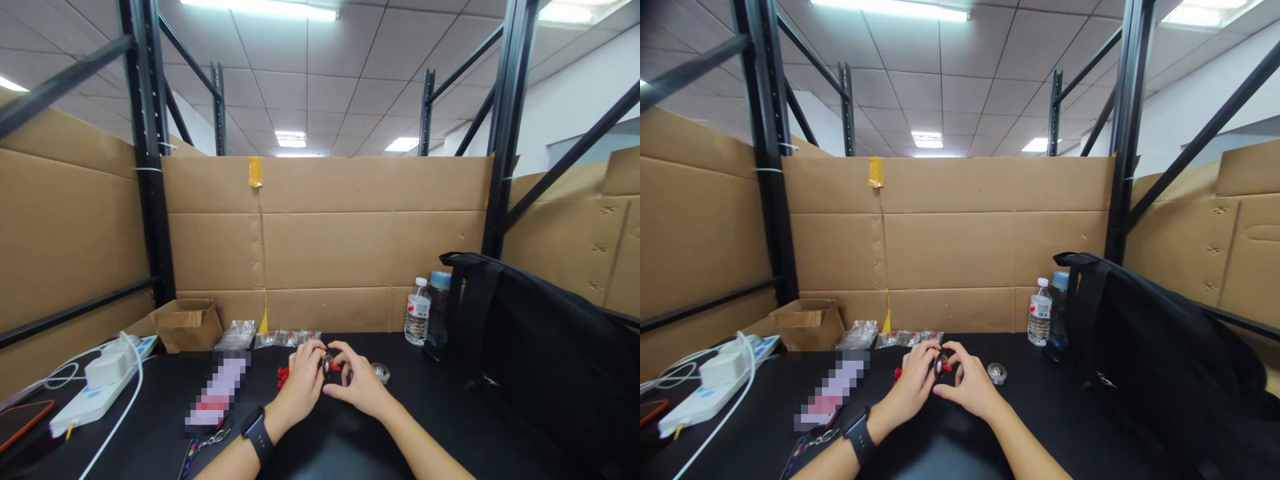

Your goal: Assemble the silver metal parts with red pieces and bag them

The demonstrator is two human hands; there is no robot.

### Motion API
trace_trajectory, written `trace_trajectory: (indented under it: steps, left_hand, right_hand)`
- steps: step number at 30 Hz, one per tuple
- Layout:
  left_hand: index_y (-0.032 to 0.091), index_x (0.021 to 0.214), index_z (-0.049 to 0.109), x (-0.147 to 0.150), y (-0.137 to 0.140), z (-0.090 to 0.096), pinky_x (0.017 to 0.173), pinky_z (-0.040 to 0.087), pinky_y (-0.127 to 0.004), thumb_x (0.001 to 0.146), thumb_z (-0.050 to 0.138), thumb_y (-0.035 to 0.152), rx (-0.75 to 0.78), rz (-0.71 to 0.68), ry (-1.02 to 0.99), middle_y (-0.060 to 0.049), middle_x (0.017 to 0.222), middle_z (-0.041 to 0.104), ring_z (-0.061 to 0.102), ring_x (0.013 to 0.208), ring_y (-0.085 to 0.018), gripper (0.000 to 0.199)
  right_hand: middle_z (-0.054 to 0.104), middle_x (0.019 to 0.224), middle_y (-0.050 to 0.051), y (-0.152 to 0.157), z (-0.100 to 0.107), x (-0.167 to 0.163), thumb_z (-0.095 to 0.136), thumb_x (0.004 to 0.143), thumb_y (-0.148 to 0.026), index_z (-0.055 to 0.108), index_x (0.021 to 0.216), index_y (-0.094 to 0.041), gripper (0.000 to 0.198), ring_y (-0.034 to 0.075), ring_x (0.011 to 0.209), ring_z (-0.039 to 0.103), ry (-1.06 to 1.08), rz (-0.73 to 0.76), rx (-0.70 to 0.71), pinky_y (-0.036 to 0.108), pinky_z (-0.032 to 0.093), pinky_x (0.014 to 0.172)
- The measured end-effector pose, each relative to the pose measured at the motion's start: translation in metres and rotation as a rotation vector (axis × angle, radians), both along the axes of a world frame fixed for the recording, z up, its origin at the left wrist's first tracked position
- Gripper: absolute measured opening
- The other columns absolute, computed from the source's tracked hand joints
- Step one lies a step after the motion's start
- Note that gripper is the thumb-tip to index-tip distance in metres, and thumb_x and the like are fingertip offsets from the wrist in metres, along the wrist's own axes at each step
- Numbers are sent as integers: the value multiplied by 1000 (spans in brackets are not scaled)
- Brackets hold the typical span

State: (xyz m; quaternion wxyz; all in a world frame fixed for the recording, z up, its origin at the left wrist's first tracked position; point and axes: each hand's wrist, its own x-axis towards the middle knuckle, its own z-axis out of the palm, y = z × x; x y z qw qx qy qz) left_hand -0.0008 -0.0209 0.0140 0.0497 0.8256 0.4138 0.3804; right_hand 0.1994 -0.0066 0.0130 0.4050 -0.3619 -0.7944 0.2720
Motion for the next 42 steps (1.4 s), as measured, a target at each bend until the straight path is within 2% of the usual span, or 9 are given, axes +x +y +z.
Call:
trace_trajectory:
  steps: [2,5,9,17,25,29,32,37,42]
  left_hand:
    - [25,115,55,1,-1,-1,101,41,-46,97,40,13,-2,8,6,-9,134,53,46,127,-26,27]
    - [25,116,55,1,-4,-2,103,41,-46,96,40,12,13,13,17,-9,135,52,44,129,-25,28]
    - [25,112,54,2,-5,-1,104,40,-45,97,38,12,29,14,59,-8,138,49,42,132,-25,25]
    - [24,109,54,-12,10,-2,100,39,-47,103,31,22,76,137,102,-10,137,49,43,127,-26,23]
    - [24,112,56,-43,26,8,101,37,-49,106,29,28,49,331,86,-9,134,51,46,122,-25,27]
    - [22,110,58,-54,32,6,100,37,-48,106,31,30,12,398,170,-10,134,53,47,122,-26,29]
    - [22,106,61,-59,34,0,100,38,-48,104,35,31,-49,387,279,-10,136,54,47,124,-28,28]
    - [23,102,64,-62,35,-8,99,38,-50,100,43,28,-90,323,333,-11,137,55,48,126,-31,23]
    - [24,96,69,-60,32,-2,99,39,-51,94,50,27,-110,299,321,-9,135,57,47,127,-32,19]
  right_hand:
    - [69,102,0,-2,2,-1,82,70,-28,53,134,-29,70,9,59,58,-23,-6,48,24,49,62]
    - [68,103,0,-5,5,-4,75,74,-23,59,126,-28,55,8,59,57,-42,-17,112,23,47,60]
    - [68,101,0,-7,7,-6,75,68,-18,61,113,-24,48,10,64,57,-24,-66,167,23,46,60]
    - [68,100,1,-2,13,6,79,68,-26,58,109,-23,47,10,62,56,-16,-66,102,23,46,58]
    - [69,97,2,19,21,42,79,72,-34,62,113,-22,46,12,63,56,-41,-198,110,27,49,66]
    - [68,88,1,32,18,69,79,70,-36,66,108,-21,43,13,64,56,-154,-269,56,26,46,64]
    - [66,78,-1,39,14,91,80,68,-33,67,101,-19,37,14,65,57,-239,-286,-29,25,43,63]
    - [68,91,3,46,8,118,84,58,-25,72,93,-18,38,15,74,59,-380,-306,-111,24,44,69]
    - [69,96,5,49,1,122,85,52,-18,73,96,-17,46,16,78,61,-414,-291,-173,25,46,72]
